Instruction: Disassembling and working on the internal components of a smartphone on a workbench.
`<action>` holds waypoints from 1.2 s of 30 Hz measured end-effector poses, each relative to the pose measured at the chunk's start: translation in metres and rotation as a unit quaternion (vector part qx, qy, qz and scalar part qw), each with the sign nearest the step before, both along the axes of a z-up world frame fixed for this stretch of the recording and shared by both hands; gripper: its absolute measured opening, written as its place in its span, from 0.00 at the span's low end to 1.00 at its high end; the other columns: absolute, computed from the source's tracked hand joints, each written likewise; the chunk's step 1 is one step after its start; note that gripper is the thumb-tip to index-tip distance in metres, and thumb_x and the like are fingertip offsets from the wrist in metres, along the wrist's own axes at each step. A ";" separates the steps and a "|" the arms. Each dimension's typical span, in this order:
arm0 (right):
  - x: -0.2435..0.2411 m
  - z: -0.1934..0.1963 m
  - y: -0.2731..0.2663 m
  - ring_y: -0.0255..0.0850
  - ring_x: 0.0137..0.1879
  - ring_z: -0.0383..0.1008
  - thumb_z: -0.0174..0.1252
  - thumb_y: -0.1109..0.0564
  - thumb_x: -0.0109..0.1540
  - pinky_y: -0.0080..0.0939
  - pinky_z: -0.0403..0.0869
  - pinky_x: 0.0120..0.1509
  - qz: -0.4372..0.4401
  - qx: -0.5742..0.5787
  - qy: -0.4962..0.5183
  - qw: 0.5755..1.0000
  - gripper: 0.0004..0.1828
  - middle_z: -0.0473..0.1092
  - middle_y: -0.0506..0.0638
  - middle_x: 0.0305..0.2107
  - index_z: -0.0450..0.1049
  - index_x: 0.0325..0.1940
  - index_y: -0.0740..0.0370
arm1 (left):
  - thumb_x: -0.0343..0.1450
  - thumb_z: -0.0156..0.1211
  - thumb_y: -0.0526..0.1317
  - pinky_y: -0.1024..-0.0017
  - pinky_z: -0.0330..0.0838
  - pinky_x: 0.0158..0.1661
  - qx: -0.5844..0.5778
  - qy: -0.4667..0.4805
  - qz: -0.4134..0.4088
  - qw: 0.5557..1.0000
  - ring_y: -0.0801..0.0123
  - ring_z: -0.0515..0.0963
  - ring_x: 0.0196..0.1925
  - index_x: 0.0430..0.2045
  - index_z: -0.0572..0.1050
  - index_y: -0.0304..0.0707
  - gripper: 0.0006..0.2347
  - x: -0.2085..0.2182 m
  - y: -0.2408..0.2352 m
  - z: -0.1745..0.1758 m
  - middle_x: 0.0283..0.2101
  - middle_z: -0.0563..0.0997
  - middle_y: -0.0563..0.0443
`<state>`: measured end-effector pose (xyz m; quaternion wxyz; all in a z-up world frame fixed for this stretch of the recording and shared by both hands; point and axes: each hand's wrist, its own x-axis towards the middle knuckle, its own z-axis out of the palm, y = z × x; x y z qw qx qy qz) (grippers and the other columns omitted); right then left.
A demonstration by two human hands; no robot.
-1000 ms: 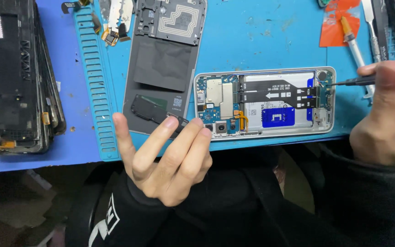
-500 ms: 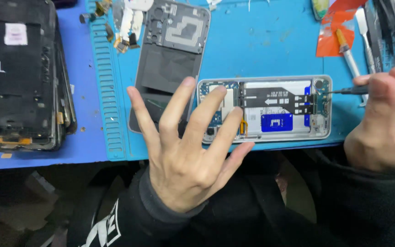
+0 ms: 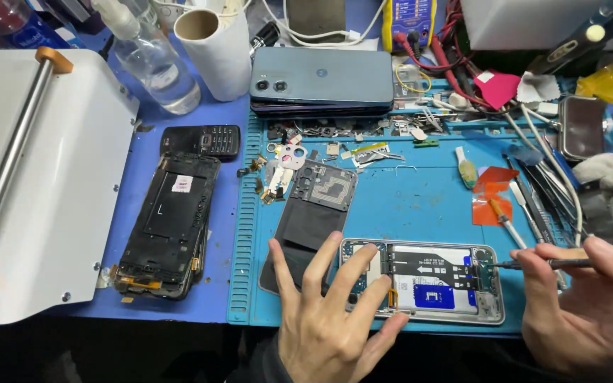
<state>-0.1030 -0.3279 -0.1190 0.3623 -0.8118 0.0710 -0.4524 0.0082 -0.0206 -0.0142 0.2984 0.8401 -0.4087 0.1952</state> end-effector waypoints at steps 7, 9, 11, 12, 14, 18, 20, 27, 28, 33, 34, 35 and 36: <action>0.017 0.038 0.029 0.44 0.48 0.78 0.63 0.76 0.69 0.36 0.80 0.58 0.024 -0.024 -0.059 0.998 0.29 0.67 0.55 0.45 0.60 0.70 0.66 | 0.69 0.68 0.52 0.15 0.35 0.64 -0.017 0.006 0.000 1.000 0.47 0.65 0.70 0.39 0.81 0.48 0.13 -0.001 -0.001 -0.003 0.59 0.76 0.53; 0.019 0.043 0.032 0.43 0.48 0.77 0.63 0.76 0.70 0.35 0.80 0.59 0.023 -0.021 -0.054 0.998 0.29 0.67 0.55 0.46 0.60 0.70 0.66 | 0.69 0.68 0.52 0.15 0.34 0.64 -0.025 0.006 -0.001 1.000 0.48 0.66 0.70 0.37 0.81 0.49 0.12 -0.001 -0.001 -0.003 0.58 0.77 0.55; 0.023 0.047 0.032 0.42 0.45 0.78 0.66 0.74 0.69 0.36 0.80 0.55 0.028 -0.018 -0.063 0.997 0.28 0.67 0.56 0.44 0.60 0.68 0.67 | 0.70 0.68 0.52 0.14 0.33 0.64 -0.031 0.008 -0.015 0.999 0.47 0.67 0.69 0.36 0.81 0.49 0.11 0.000 0.000 -0.003 0.55 0.79 0.56; 0.022 0.048 0.033 0.42 0.45 0.78 0.66 0.74 0.69 0.36 0.80 0.55 0.028 -0.018 -0.063 0.997 0.28 0.67 0.56 0.44 0.60 0.68 0.67 | 0.70 0.68 0.52 0.14 0.33 0.64 -0.031 0.008 -0.015 0.999 0.47 0.67 0.69 0.36 0.81 0.49 0.11 -0.001 0.000 -0.007 0.55 0.79 0.56; 0.019 0.048 0.034 0.40 0.45 0.78 0.63 0.75 0.69 0.35 0.81 0.56 0.034 -0.001 -0.043 0.998 0.28 0.69 0.55 0.44 0.60 0.68 0.67 | 0.71 0.68 0.53 0.14 0.34 0.67 -0.046 -0.015 -0.005 0.999 0.52 0.69 0.70 0.32 0.80 0.51 0.10 -0.003 -0.001 -0.014 0.54 0.80 0.61; 0.017 0.049 0.034 0.43 0.49 0.78 0.62 0.76 0.70 0.39 0.82 0.60 0.024 0.018 -0.023 0.999 0.26 0.69 0.58 0.46 0.60 0.69 0.69 | 0.72 0.67 0.52 0.15 0.35 0.66 -0.045 0.001 -0.024 0.999 0.50 0.69 0.69 0.38 0.81 0.50 0.11 0.001 0.001 -0.011 0.54 0.81 0.58; 0.018 0.050 0.032 0.43 0.49 0.78 0.62 0.76 0.70 0.39 0.81 0.60 0.011 -0.009 -0.011 1.000 0.27 0.68 0.59 0.47 0.60 0.69 0.69 | 0.72 0.65 0.53 0.14 0.35 0.66 -0.041 0.013 -0.021 0.999 0.52 0.70 0.68 0.44 0.81 0.49 0.14 0.000 0.001 -0.017 0.54 0.80 0.59; 0.027 0.058 0.036 0.40 0.46 0.76 0.64 0.76 0.67 0.34 0.79 0.55 0.074 0.035 -0.065 0.995 0.30 0.66 0.57 0.51 0.62 0.70 0.66 | 0.72 0.64 0.55 0.15 0.35 0.65 -0.029 0.001 -0.009 1.000 0.51 0.70 0.68 0.52 0.77 0.45 0.19 0.001 0.002 -0.015 0.57 0.79 0.55; 0.024 0.052 0.031 0.40 0.45 0.76 0.65 0.76 0.67 0.35 0.79 0.55 0.052 0.015 -0.052 0.997 0.30 0.67 0.57 0.49 0.63 0.69 0.67 | 0.73 0.64 0.55 0.15 0.36 0.65 -0.030 -0.003 -0.005 1.000 0.51 0.70 0.68 0.52 0.77 0.45 0.19 0.001 0.002 -0.016 0.57 0.79 0.55; 0.017 0.049 0.032 0.41 0.43 0.76 0.66 0.76 0.67 0.35 0.78 0.54 0.014 0.006 -0.020 1.000 0.29 0.68 0.56 0.43 0.63 0.68 0.68 | 0.72 0.66 0.55 0.17 0.39 0.65 -0.030 -0.022 -0.003 0.999 0.52 0.71 0.67 0.51 0.78 0.46 0.19 0.002 0.001 -0.011 0.56 0.80 0.56; 0.016 0.046 0.033 0.41 0.44 0.77 0.65 0.76 0.68 0.34 0.77 0.55 0.019 0.023 -0.029 0.999 0.28 0.71 0.55 0.43 0.63 0.68 0.68 | 0.71 0.68 0.54 0.18 0.39 0.66 -0.028 -0.020 0.012 0.999 0.54 0.71 0.67 0.50 0.78 0.47 0.18 0.003 0.000 -0.008 0.55 0.80 0.58; 0.009 0.044 0.035 0.40 0.44 0.77 0.64 0.76 0.70 0.32 0.76 0.56 0.020 0.039 -0.031 0.999 0.26 0.73 0.54 0.43 0.62 0.68 0.67 | 0.70 0.69 0.53 0.19 0.40 0.67 -0.026 -0.011 0.023 0.999 0.56 0.72 0.67 0.48 0.79 0.49 0.17 -0.001 -0.001 -0.007 0.54 0.80 0.61; 0.004 0.044 0.024 0.40 0.44 0.77 0.64 0.76 0.70 0.32 0.76 0.56 0.012 0.041 -0.019 0.999 0.26 0.73 0.54 0.43 0.62 0.68 0.67 | 0.70 0.69 0.53 0.19 0.40 0.67 -0.024 0.002 0.015 1.000 0.56 0.72 0.67 0.48 0.79 0.49 0.17 0.000 0.001 -0.003 0.54 0.80 0.61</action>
